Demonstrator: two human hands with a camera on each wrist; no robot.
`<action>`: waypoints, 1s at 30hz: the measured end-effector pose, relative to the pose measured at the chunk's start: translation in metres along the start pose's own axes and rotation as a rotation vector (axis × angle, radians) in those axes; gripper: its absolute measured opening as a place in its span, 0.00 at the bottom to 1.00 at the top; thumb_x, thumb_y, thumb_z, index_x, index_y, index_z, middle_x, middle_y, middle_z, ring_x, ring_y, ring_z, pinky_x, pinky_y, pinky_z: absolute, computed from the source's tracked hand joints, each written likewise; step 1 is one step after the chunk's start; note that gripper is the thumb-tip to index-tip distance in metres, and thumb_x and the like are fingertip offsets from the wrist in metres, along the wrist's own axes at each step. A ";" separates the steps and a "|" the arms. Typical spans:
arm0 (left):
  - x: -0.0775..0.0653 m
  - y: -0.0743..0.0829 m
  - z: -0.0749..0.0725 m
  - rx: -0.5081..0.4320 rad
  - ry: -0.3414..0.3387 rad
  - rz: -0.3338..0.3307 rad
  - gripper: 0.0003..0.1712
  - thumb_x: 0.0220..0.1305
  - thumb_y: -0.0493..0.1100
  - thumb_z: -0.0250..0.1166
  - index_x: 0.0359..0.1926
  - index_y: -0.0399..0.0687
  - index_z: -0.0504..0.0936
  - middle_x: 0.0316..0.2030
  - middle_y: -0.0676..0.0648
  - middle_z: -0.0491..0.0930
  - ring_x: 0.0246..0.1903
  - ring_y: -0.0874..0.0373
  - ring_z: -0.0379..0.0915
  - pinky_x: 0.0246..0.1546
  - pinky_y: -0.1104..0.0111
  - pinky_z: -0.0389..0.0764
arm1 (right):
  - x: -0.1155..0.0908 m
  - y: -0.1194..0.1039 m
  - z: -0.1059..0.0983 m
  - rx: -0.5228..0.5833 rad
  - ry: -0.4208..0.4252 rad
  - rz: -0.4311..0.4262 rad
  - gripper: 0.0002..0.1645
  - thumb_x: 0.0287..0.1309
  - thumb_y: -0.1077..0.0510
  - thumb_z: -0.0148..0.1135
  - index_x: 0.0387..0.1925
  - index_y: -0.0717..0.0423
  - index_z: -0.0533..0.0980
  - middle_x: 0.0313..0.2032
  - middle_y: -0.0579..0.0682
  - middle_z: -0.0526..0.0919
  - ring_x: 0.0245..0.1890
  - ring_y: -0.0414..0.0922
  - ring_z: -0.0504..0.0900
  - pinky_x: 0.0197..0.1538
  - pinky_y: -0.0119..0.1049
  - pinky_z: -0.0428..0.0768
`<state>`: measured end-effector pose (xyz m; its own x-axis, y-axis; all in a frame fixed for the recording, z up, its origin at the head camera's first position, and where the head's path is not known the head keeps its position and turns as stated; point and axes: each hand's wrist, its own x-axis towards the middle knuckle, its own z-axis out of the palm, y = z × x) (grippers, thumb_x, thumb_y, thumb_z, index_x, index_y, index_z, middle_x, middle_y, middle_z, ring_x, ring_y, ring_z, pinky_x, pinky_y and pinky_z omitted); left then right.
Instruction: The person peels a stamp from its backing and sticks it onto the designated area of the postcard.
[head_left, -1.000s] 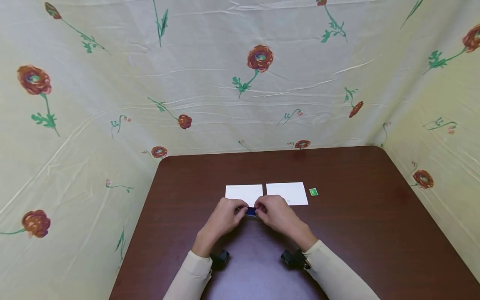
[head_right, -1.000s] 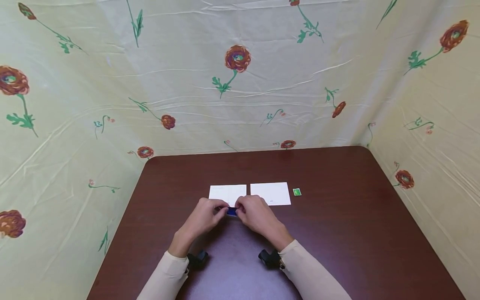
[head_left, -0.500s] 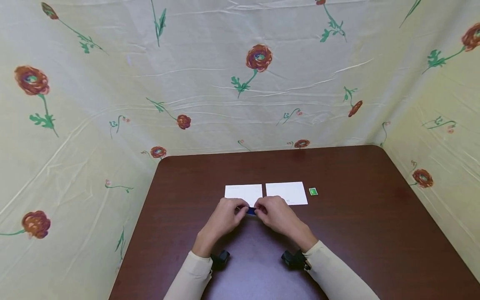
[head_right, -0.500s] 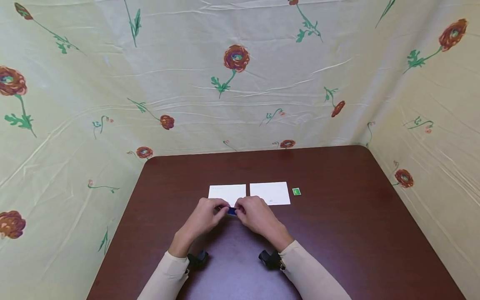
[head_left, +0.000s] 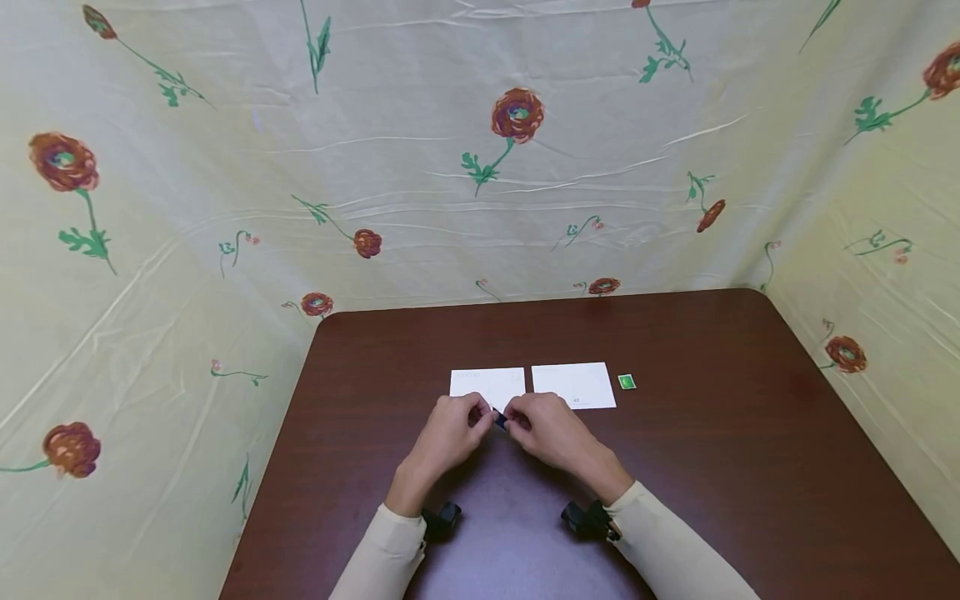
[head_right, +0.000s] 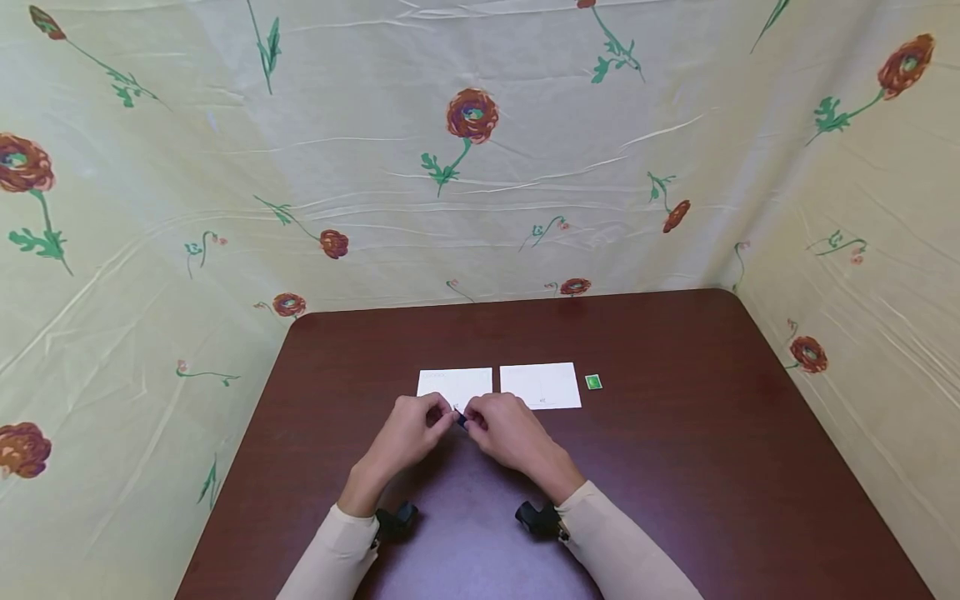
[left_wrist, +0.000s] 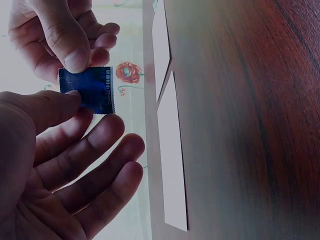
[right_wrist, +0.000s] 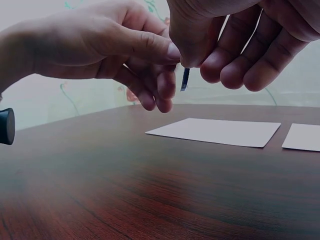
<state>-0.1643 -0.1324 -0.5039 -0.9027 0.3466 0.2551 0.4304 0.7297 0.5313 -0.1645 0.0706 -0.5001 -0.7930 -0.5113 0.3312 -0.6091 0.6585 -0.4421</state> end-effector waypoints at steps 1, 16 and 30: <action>0.000 0.001 0.000 -0.001 -0.008 0.008 0.06 0.66 0.43 0.67 0.30 0.53 0.83 0.24 0.59 0.81 0.23 0.70 0.72 0.27 0.76 0.74 | 0.000 0.000 0.000 -0.002 -0.001 -0.002 0.03 0.59 0.56 0.68 0.31 0.50 0.82 0.25 0.36 0.80 0.24 0.30 0.73 0.31 0.25 0.74; -0.002 0.003 0.004 -0.059 -0.118 0.061 0.04 0.68 0.39 0.64 0.36 0.51 0.84 0.31 0.57 0.83 0.29 0.67 0.75 0.34 0.72 0.79 | -0.002 0.002 0.003 0.014 -0.034 -0.018 0.03 0.57 0.58 0.68 0.33 0.47 0.83 0.27 0.36 0.80 0.27 0.33 0.76 0.34 0.26 0.76; -0.003 0.004 0.001 -0.096 -0.125 0.072 0.08 0.72 0.43 0.59 0.38 0.53 0.85 0.30 0.60 0.81 0.27 0.65 0.74 0.31 0.73 0.76 | -0.001 0.003 0.002 -0.015 -0.040 0.018 0.02 0.59 0.57 0.66 0.35 0.48 0.84 0.29 0.38 0.83 0.27 0.32 0.76 0.35 0.27 0.77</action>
<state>-0.1595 -0.1301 -0.5033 -0.8601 0.4710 0.1960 0.4867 0.6425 0.5919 -0.1654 0.0716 -0.5033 -0.8031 -0.5208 0.2893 -0.5950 0.6760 -0.4348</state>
